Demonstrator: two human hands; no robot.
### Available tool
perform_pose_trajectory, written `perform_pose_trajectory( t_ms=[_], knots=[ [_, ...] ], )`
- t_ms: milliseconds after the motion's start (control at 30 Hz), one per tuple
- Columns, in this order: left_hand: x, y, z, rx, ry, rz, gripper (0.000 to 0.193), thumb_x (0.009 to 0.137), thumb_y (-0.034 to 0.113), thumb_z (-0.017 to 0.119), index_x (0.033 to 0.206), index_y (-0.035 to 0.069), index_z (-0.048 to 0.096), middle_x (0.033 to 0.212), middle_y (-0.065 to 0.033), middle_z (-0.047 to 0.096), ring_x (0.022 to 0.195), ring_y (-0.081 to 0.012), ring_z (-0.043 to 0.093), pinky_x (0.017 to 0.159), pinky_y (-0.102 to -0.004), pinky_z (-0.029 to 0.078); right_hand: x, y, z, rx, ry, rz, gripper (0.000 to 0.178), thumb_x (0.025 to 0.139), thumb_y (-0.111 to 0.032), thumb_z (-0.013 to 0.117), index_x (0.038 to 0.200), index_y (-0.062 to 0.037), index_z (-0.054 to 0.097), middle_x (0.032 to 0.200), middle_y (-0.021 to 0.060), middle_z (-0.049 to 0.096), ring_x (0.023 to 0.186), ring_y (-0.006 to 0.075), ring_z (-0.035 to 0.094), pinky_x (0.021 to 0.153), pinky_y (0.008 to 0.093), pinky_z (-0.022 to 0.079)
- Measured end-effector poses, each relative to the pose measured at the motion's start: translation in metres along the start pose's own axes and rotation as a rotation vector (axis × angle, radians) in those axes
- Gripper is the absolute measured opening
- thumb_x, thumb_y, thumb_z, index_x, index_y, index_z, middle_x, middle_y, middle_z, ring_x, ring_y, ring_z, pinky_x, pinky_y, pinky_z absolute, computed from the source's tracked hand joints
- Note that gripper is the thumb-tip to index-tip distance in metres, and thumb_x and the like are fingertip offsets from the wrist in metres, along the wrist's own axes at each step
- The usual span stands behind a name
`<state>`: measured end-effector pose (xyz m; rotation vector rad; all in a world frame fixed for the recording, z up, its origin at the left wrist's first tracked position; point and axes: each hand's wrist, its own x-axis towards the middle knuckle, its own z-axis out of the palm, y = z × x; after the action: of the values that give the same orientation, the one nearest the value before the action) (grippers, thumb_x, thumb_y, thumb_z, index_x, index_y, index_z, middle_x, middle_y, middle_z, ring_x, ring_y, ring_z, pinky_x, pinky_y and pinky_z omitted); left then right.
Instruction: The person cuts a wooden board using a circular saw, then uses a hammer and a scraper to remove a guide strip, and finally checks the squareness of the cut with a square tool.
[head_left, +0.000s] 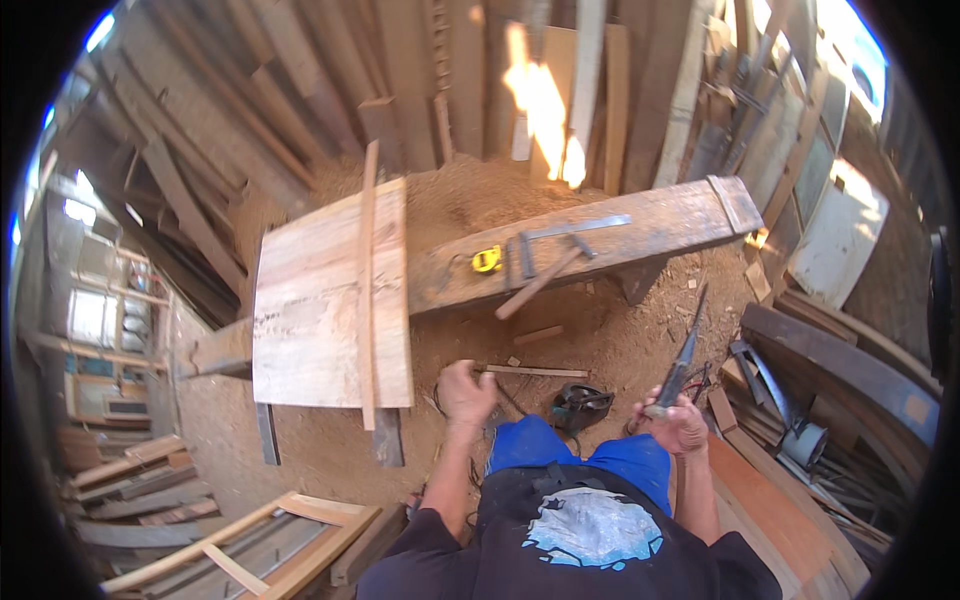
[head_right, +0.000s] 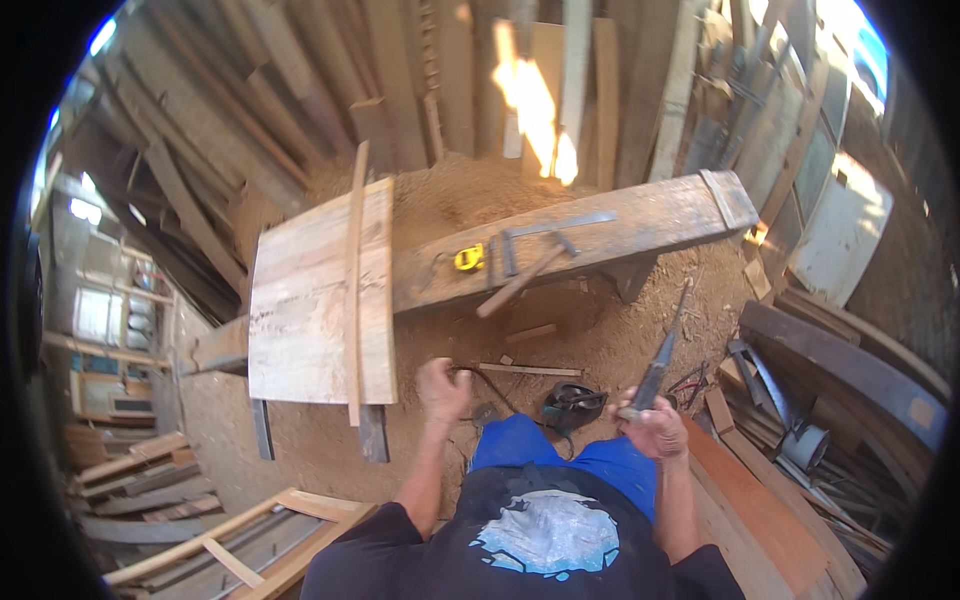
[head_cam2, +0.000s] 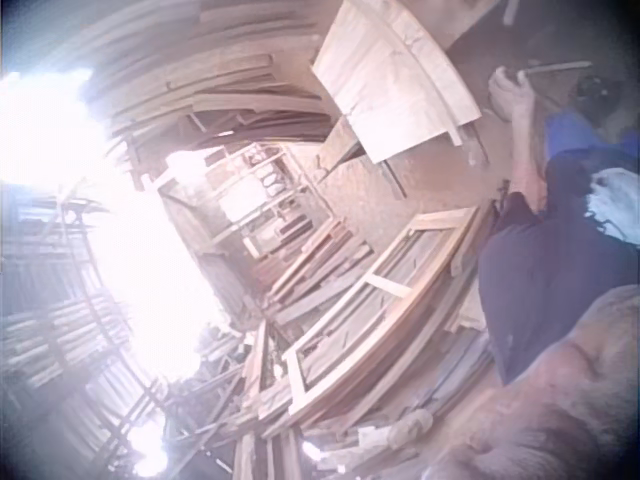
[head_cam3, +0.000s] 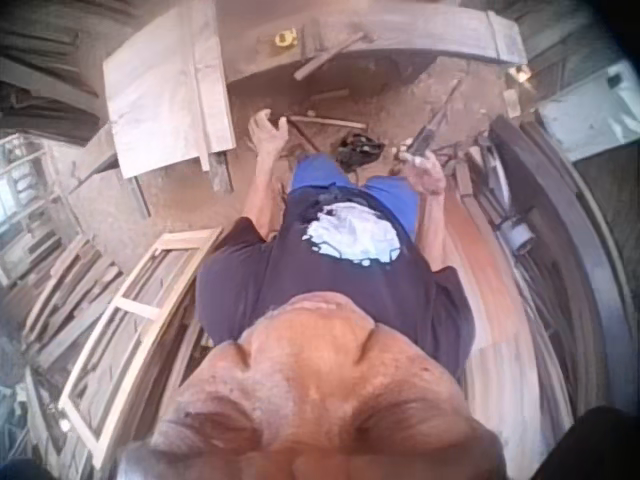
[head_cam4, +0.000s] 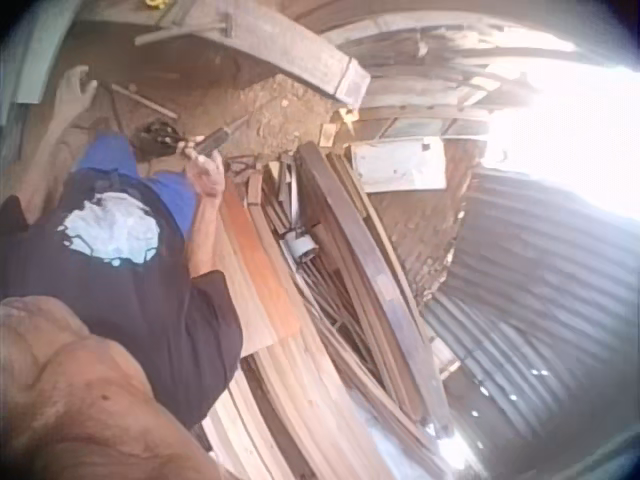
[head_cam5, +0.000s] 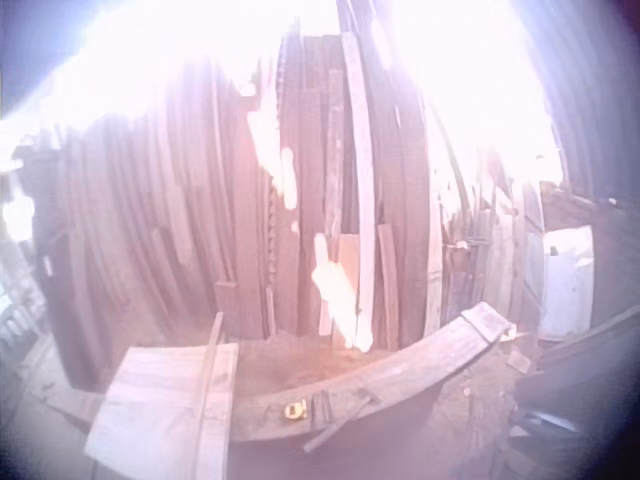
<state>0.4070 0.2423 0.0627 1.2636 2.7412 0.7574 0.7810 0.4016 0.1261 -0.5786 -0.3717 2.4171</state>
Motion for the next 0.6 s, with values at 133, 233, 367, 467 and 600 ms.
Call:
perform_pose_trajectory(
  t_ms=[133, 233, 367, 467, 600],
  knots=[
    [-0.007, -0.134, -0.11, 0.252, 0.013, -0.498, 0.064, 0.08, 0.033, 0.078, 0.123, -0.006, 0.051, 0.12, -0.0314, 0.057, 0.118, -0.0471, 0.05, 0.102, -0.0557, 0.041, 0.031, 0.082, 0.113, -0.316, -0.037, 0.059, 0.043, 0.083, -0.006, 0.066, 0.125, 0.0026, 0.058, 0.108, 0.0142, 0.066, 0.104, 0.0265, 0.066, 0.096, 0.0412, 0.051],
    [-0.035, -0.206, -0.139, 0.295, -0.07, -0.633, 0.068, 0.08, 0.038, 0.079, 0.123, -0.007, 0.052, 0.12, -0.032, 0.059, 0.117, -0.0475, 0.054, 0.101, -0.055, 0.043, 0.073, 0.142, 0.175, -0.85, 0.193, 0.116, 0.037, 0.083, -0.012, 0.069, 0.116, 0.0036, 0.061, 0.09, 0.0092, 0.064, 0.082, 0.0166, 0.063, 0.076, 0.0328, 0.052],
    [-0.038, -0.257, -0.122, 0.021, -0.285, -0.699, 0.073, 0.079, 0.044, 0.08, 0.121, -0.009, 0.052, 0.117, -0.035, 0.061, 0.114, -0.047, 0.06, 0.1, -0.0532, 0.047, 0.12, 0.222, 0.19, -1.289, 0.156, 0.245, 0.032, 0.082, -0.018, 0.074, 0.102, 0.003, 0.062, 0.075, 0.0037, 0.06, 0.067, 0.0102, 0.058, 0.061, 0.0286, 0.048],
    [-0.019, -0.261, -0.117, -0.115, -0.364, -0.565, 0.073, 0.08, 0.047, 0.08, 0.117, -0.01, 0.053, 0.111, -0.0356, 0.065, 0.108, -0.046, 0.066, 0.094, -0.0508, 0.052, 0.142, 0.271, 0.198, -1.178, 0.042, 0.341, 0.029, 0.083, -0.018, 0.074, 0.098, 0.002, 0.061, 0.077, 0.0036, 0.061, 0.068, 0.0105, 0.058, 0.062, 0.0278, 0.047],
    [-0.006, -0.254, -0.105, -0.091, -0.418, -0.712, 0.071, 0.082, 0.052, 0.077, 0.113, -0.009, 0.057, 0.107, -0.0333, 0.069, 0.106, -0.0466, 0.068, 0.092, -0.0499, 0.055, 0.173, 0.325, 0.152, -0.847, 0.042, 0.505, 0.023, 0.086, -0.009, 0.074, 0.104, 0.0, 0.064, 0.081, 0.002, 0.06, 0.066, 0.0123, 0.057, 0.06, 0.0277, 0.046]
  ],
)
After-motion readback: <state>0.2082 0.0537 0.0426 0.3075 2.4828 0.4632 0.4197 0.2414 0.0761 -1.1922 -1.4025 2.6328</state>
